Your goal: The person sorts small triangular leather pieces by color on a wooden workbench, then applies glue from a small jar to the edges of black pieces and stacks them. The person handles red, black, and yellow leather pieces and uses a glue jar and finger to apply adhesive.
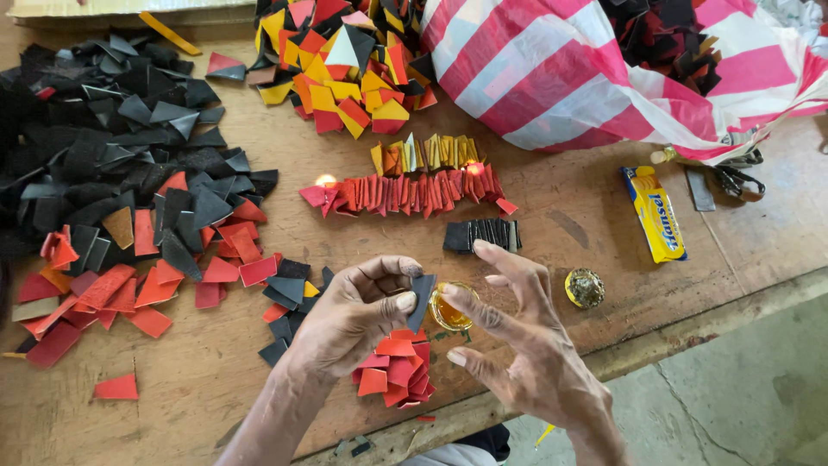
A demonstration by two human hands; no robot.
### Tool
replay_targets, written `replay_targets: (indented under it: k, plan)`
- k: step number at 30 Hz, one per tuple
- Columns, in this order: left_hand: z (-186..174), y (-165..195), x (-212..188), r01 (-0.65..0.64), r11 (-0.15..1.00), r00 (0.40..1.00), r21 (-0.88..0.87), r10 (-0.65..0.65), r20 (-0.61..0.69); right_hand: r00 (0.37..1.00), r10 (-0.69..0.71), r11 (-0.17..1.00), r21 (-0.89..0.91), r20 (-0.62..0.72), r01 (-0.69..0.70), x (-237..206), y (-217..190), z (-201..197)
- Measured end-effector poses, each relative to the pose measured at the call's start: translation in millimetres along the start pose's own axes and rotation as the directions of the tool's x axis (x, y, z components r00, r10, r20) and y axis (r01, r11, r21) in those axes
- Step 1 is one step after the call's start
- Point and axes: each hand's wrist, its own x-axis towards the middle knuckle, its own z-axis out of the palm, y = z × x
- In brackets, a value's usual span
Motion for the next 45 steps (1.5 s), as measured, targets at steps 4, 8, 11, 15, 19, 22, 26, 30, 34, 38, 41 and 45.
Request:
replay_targets:
  k: [4,8,11,15,19,22,26,30,34,38,41,45]
  plan:
    - [4,1,1,0.004,1.000,1.000,0.000,-0.004,-0.003,1.000,0.002,1.000,0.001,0.007,-0.002,-1,1,3]
    - [5,3,1,-0.017,1.000,1.000,-0.017,0.017,0.007,0.994,-0.088,0.987,-0.140,-0.070,0.078,-2,4,6]
    - [5,3,1,0.002,1.000,1.000,0.021,-0.002,-0.009,0.995,-0.047,0.992,-0.118,-0.084,0.037,0,8,12]
    - [4,5,4,-0.058,0.997,0.998,0.048,0.058,0.001,0.984,-0.155,0.980,-0.141,-0.082,0.143,-5,5,22]
    - [1,9,6,-0.073,0.994,0.996,0.084,0.076,-0.040,0.978,-0.170,0.982,-0.107,-0.120,0.157,-16,5,27]
    - [2,7,6,-0.072,0.992,0.996,0.106,0.077,-0.047,0.997,-0.044,0.999,-0.033,-0.055,0.043,-17,11,29]
    - [7,4,11,-0.117,0.990,0.990,0.081,0.123,-0.069,0.980,-0.178,0.980,-0.103,-0.087,0.169,-17,6,34]
    - [10,6,9,-0.105,0.992,0.993,0.076,0.109,-0.055,0.975,-0.191,0.976,-0.131,-0.113,0.176,-13,7,36]
    - [17,7,5,-0.070,0.992,0.997,0.105,0.073,-0.020,0.985,-0.086,0.982,-0.183,-0.150,0.057,-3,21,33]
    - [22,11,2,-0.067,0.987,0.998,0.145,0.069,-0.009,0.996,0.010,0.978,-0.207,-0.091,-0.029,5,17,23]
    - [24,16,-5,-0.112,0.980,0.994,0.165,0.110,0.024,0.993,0.121,0.947,-0.300,-0.001,-0.116,13,10,2]
    - [17,30,-16,-0.171,0.973,0.985,0.155,0.169,0.027,0.972,0.125,0.957,-0.282,0.200,-0.065,11,2,-22]
